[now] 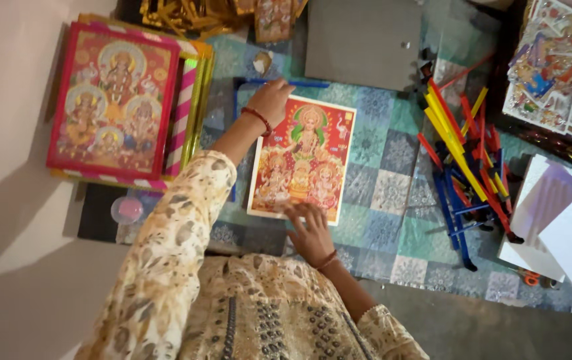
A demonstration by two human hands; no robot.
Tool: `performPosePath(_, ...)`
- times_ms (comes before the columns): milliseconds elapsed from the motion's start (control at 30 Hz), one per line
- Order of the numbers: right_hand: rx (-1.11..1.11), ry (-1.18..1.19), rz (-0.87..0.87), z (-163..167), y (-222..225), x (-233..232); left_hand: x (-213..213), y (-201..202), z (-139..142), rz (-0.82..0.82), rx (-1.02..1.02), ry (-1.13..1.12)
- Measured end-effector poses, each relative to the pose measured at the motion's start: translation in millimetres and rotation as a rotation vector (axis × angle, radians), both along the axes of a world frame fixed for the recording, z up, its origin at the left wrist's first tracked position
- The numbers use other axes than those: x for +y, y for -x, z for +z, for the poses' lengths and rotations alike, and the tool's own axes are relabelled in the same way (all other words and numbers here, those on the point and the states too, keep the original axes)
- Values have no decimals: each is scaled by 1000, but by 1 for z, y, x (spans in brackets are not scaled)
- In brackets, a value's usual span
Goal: The person picks up a blue plastic frame and a religious print, lays the print on the table, and slides the print into the frame's edge channel. They press the print flat, fit the frame's backing board, and hold up the assembled framed print.
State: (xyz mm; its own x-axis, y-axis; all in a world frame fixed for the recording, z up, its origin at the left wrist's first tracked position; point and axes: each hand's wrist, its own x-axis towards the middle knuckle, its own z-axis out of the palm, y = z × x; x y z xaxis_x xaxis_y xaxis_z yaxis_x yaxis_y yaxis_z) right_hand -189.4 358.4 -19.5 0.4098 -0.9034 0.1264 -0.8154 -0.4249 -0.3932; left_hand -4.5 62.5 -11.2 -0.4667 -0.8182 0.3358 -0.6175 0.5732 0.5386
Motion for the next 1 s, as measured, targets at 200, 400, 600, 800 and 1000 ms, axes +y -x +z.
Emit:
performPosePath(200, 6, 52, 70, 2, -1, -10, -16, 9, -1, -82, -200, -32)
performPosePath(400, 33, 35, 107, 1, -1, -12, -9, 4, -4, -40, -230, -61)
performPosePath(600, 44, 36, 101, -3, -2, -14, -6, 3, -17, -20, -240, -89)
performPosePath(800, -16, 72, 93, -4, -2, -15, 0, -2, -26, 10, -298, -100)
performPosePath(1000, -45, 47, 56, 9, -6, -17, 4, -5, -27, 70, -260, -144)
